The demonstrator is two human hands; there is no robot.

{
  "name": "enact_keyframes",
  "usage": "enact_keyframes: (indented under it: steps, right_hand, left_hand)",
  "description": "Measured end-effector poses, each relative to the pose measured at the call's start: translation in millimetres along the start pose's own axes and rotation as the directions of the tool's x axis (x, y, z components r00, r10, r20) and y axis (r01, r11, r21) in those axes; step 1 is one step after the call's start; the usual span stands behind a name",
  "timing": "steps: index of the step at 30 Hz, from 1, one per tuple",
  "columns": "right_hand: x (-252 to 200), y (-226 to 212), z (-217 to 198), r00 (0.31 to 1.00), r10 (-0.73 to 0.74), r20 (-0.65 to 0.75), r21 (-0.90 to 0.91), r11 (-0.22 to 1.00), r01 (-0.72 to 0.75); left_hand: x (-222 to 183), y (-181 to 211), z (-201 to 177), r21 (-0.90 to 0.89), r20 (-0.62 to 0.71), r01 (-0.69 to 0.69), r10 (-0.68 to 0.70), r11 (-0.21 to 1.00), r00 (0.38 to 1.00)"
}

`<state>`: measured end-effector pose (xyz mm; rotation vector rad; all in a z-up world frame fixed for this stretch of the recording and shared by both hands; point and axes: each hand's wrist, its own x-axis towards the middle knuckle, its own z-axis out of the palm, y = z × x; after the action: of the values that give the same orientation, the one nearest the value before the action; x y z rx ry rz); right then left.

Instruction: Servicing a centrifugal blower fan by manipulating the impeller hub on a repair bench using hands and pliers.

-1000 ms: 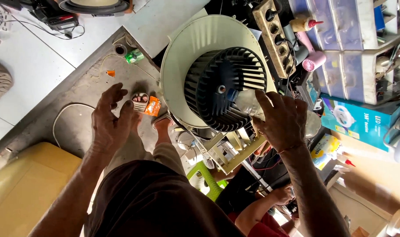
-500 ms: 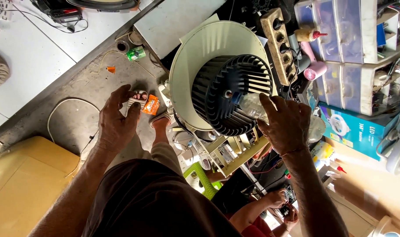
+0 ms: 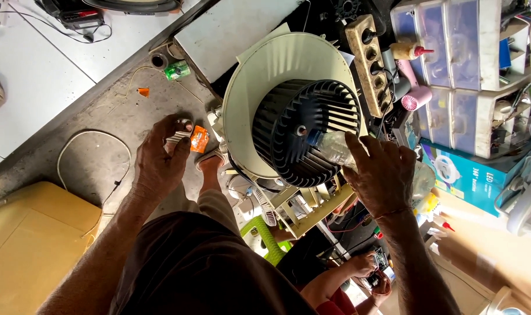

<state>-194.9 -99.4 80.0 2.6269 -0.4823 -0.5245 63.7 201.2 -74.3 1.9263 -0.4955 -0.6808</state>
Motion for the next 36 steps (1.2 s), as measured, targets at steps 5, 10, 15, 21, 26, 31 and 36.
enact_keyframes:
  steps: [5, 10, 15, 21, 26, 31, 36]
  right_hand:
    - [1, -2, -1, 1.000, 0.012, 0.020, 0.003, 1.000, -0.012]
    - [4, -6, -4, 0.997, 0.020, 0.069, -0.011, 1.000, -0.019]
    - [8, -9, -7, 0.994, 0.033, 0.105, 0.009, 0.999, -0.035]
    - [6, -5, -1, 0.990, 0.046, 0.131, 0.012, 0.999, -0.048]
    - [6, -6, -2, 0.988, 0.055, 0.141, 0.006, 0.998, -0.056]
    - [5, -6, -3, 0.985, 0.069, 0.155, 0.044, 0.996, -0.077]
    - [4, -4, 1, 0.986, 0.065, 0.156, 0.043, 0.996, -0.073]
  left_hand:
    - [6, 2, -4, 0.005, 0.028, 0.023, -0.024, 1.000, 0.999]
    - [10, -3, -3, 0.024, 0.041, 0.013, -0.014, 1.000, 0.999]
    - [12, -5, -2, 0.007, 0.010, 0.003, -0.003, 1.000, 1.000]
    - [13, 7, -7, 0.012, 0.007, 0.022, -0.022, 1.000, 1.000]
    - [16, -3, -4, 0.011, 0.000, 0.019, -0.019, 1.000, 1.000]
    - [16, -5, -4, 0.024, 0.017, 0.008, -0.009, 1.000, 1.000]
    - [19, -4, -4, 0.015, 0.039, 0.021, -0.021, 1.000, 0.999]
